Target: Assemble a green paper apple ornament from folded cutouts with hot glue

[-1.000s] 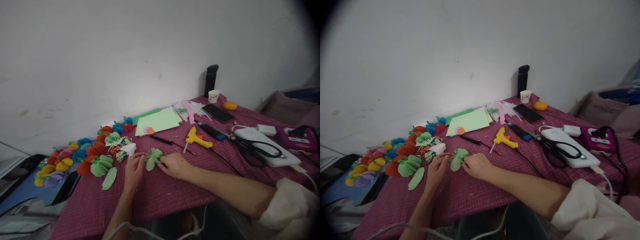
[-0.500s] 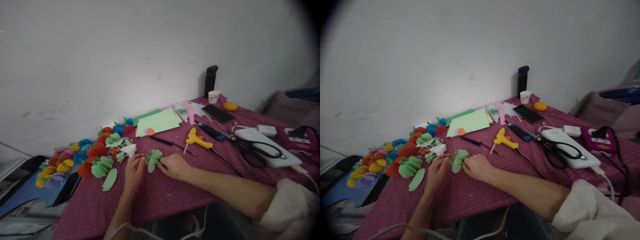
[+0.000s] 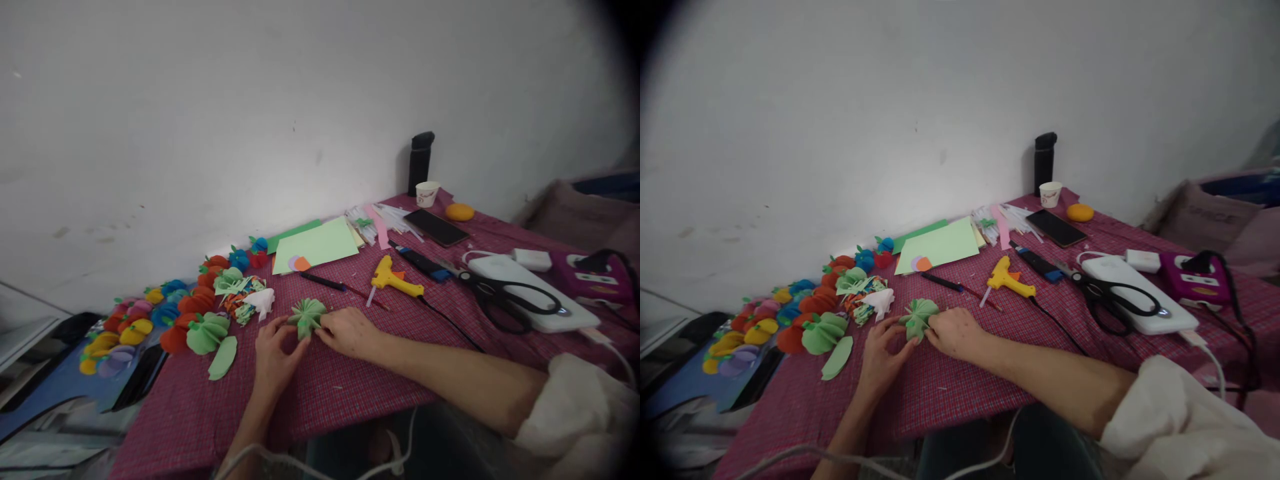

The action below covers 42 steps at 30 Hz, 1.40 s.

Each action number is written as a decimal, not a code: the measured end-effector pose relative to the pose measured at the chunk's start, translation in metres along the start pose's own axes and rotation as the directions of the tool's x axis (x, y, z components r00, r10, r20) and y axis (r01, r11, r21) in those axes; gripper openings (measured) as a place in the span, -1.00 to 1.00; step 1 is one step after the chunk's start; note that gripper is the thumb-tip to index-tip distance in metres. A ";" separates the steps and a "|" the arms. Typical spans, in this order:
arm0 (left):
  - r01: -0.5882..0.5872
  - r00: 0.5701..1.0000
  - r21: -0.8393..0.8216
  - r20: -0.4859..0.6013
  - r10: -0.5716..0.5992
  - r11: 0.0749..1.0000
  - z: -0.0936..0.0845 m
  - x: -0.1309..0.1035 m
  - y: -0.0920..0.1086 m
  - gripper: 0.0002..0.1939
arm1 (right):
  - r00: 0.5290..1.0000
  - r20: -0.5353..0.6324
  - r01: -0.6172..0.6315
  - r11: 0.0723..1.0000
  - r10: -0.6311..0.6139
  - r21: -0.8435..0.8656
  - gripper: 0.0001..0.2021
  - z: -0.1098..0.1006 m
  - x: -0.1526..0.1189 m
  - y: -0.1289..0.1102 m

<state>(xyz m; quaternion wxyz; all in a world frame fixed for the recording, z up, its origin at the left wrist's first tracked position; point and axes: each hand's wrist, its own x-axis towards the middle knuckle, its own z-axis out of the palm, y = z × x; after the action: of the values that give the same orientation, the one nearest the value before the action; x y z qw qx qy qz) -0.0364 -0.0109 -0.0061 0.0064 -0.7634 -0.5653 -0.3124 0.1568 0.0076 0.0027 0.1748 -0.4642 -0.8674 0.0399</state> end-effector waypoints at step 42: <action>-0.005 0.985 -0.298 0.161 0.055 0.954 -0.003 0.026 -0.034 -0.86 | 1.000 -0.026 -0.014 0.996 0.016 0.091 -0.81 0.002 0.001 0.000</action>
<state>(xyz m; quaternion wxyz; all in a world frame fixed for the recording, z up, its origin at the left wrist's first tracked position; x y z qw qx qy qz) -0.0629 0.0228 -0.0027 -0.1509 -0.7878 -0.4988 -0.3284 0.1556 0.0081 0.0016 0.2069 -0.4627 -0.8589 0.0742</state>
